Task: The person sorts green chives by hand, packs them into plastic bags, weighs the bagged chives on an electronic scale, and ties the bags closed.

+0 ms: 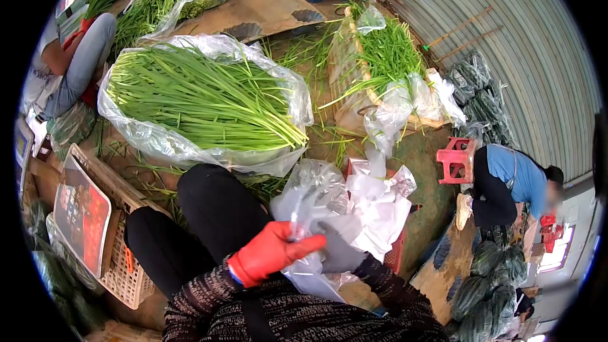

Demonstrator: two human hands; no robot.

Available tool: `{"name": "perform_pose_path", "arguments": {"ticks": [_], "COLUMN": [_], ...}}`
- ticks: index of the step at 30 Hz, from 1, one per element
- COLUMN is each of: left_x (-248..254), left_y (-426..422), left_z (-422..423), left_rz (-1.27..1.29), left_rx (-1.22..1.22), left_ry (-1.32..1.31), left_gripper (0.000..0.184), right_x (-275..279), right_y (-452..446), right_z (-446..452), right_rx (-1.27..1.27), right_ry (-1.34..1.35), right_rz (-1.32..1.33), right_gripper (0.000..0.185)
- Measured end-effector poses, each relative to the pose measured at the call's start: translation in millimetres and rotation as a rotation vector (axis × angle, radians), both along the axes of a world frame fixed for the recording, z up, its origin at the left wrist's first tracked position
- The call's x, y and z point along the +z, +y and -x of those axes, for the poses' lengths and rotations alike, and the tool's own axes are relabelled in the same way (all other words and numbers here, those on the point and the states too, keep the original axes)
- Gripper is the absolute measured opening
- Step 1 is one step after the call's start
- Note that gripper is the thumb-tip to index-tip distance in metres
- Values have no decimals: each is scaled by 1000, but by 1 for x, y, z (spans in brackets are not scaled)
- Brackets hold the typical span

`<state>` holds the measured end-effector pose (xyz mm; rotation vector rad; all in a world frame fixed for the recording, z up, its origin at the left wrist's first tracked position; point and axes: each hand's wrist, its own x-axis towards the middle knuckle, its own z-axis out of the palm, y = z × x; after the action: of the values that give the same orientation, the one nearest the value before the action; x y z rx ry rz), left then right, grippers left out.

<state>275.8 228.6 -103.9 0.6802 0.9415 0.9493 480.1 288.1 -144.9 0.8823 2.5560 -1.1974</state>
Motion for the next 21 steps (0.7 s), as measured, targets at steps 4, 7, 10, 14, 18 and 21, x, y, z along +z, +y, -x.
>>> {"name": "perform_pose_path", "arguments": {"ticks": [4, 7, 10, 14, 18, 21], "left_x": [-2, 19, -1, -59, -60, -69], "left_y": [-32, -56, -92, -170, -249, -239], "left_z": [52, 81, 94, 201, 275, 244], "left_rz": [-298, 9, 30, -272, 99, 12], "left_rx": [368, 795, 579, 980, 881, 1029], "left_ry": [808, 234, 881, 1450, 1091, 905], "left_gripper": [21, 30, 24, 45, 42, 47], "right_x": [-75, -106, -112, -107, -92, -84], "right_y": [15, 46, 58, 77, 77, 78], "right_z": [-44, -125, -141, -215, -254, -180], "right_rx": [82, -143, -176, -452, -482, -500], "right_ry": [-323, -417, -479, -872, -1068, -843], "right_rz": [-284, -461, -600, -507, -590, -752], "right_gripper": [34, 23, 19, 23, 40, 50]}}
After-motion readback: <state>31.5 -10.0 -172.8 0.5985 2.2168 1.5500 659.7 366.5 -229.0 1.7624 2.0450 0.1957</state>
